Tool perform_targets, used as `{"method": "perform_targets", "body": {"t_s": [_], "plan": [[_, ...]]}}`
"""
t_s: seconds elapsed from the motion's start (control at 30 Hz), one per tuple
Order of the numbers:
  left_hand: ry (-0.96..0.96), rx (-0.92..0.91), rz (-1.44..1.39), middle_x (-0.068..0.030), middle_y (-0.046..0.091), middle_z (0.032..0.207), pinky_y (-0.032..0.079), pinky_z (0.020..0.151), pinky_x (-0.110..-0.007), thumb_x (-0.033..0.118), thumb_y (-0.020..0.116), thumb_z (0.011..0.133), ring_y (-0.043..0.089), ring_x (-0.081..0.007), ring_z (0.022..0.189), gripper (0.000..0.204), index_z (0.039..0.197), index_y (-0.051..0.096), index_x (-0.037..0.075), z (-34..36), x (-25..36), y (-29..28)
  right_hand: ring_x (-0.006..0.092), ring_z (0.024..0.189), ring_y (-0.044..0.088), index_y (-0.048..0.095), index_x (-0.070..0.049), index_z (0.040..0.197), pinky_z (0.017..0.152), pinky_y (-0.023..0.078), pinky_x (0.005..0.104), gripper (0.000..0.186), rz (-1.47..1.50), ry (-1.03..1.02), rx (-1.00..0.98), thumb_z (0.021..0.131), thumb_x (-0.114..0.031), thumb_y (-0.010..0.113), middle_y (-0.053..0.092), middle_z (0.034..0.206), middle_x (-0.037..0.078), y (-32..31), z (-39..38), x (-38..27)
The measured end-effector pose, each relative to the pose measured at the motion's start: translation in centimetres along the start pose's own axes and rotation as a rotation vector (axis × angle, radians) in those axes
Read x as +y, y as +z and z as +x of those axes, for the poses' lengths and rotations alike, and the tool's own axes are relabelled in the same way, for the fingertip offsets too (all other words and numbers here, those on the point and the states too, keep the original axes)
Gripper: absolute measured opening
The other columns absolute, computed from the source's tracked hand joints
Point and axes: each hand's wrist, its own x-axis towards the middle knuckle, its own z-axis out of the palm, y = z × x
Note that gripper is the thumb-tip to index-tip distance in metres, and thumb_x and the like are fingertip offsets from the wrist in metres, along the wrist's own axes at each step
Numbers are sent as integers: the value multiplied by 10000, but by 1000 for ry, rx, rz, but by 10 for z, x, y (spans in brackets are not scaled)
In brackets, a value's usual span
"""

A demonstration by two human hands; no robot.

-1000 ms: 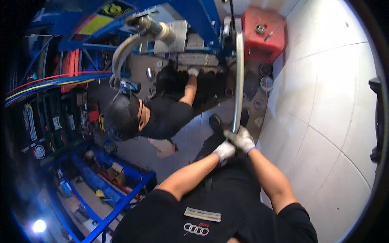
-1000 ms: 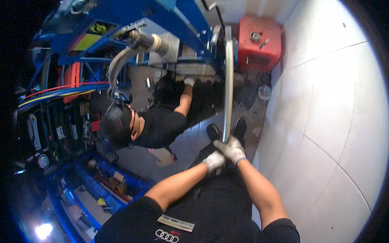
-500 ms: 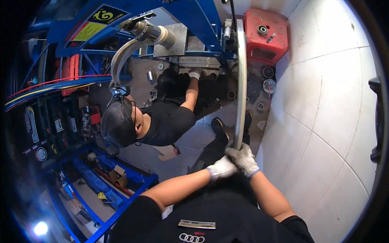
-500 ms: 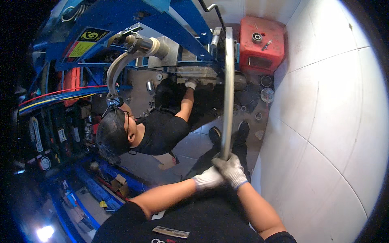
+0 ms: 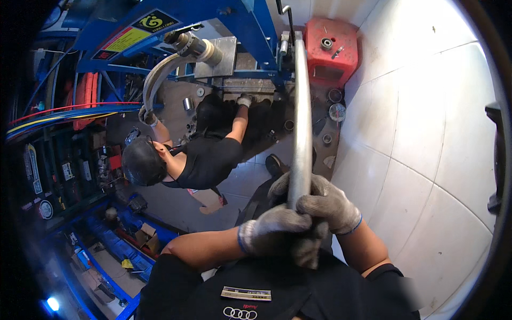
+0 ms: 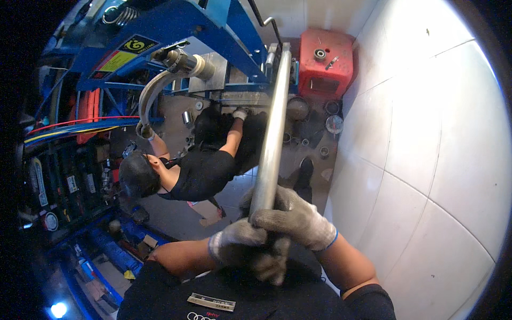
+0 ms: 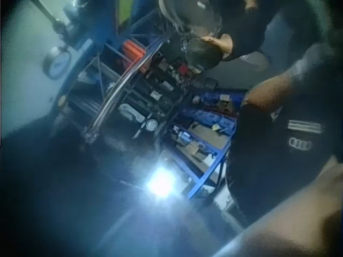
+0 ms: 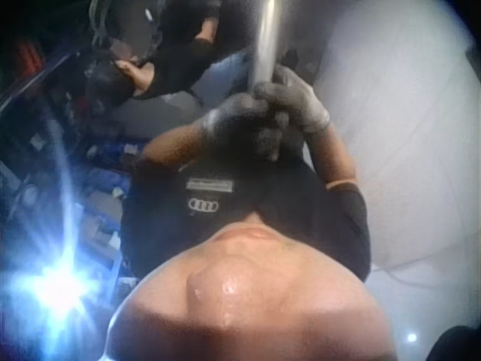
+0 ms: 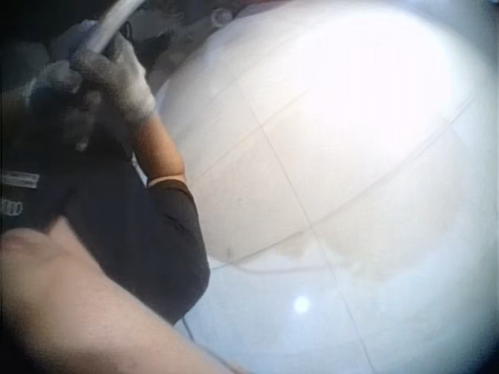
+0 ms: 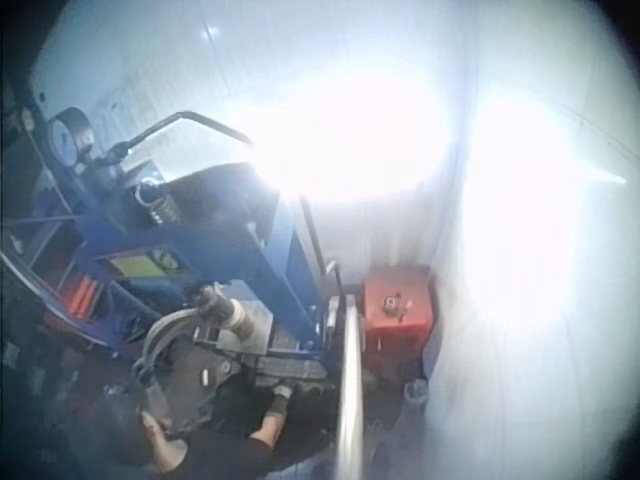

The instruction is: The person operates a hydraulic press by pulling a long metal lever to apply pressure to a cylindrical metal part. The person repeatedly pulls the lever and then resets it while another person adjusts the part on the press.

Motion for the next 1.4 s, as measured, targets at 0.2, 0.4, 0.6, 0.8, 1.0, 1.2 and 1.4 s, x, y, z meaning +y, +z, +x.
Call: {"method": "perform_targets", "body": {"t_s": [0.2,0.4,0.6,0.8,1.0,1.2,1.4], "plan": [[-213,638,1060,-137,618,1219,511,958,-390,101,752,840,603,-230,1121,493,1287,552,41,23,-11,-169,237,919,683,687,13,1017,840,549,380,415,-203,280,292,739,-280,783,710,976,143,-61,42,98],[-528,1056,1552,-126,719,1015,550,787,-415,317,603,928,690,-278,930,298,1128,684,112,61,34,-298,277,922,726,749,-76,1058,847,557,427,476,-837,485,632,768,-453,771,751,975,147,-123,126,182],[-145,598,919,-93,641,852,537,647,-335,369,669,906,623,-216,662,403,1115,623,27,0,4,-106,242,1012,695,695,39,1132,906,540,373,758,-470,288,140,784,-634,737,722,1099,167,-59,49,70],[46,31,252,-154,672,925,584,747,-412,302,713,884,684,-274,745,416,1140,611,-10,12,1,-8,242,947,682,643,55,1202,894,548,376,601,194,71,-137,836,-412,741,704,1059,149,-10,15,1],[-169,496,1337,-182,667,1174,510,964,-378,183,721,878,631,-316,1122,435,1250,601,-7,23,14,-243,231,984,705,729,-66,1145,921,536,356,438,-474,360,335,807,-345,734,740,1078,138,-99,79,138],[-491,1099,1267,-116,709,1016,529,884,-380,183,564,943,674,-251,951,231,1092,699,69,61,35,-337,313,1019,706,723,-13,1119,924,533,396,641,-754,669,553,747,-532,770,727,1088,204,-129,117,147],[-131,281,455,-132,686,883,532,843,-467,354,638,955,681,-287,896,317,937,675,40,-6,39,-88,180,948,652,690,16,1163,863,527,361,621,-655,145,113,932,-555,613,709,1081,130,-26,49,21]]}}
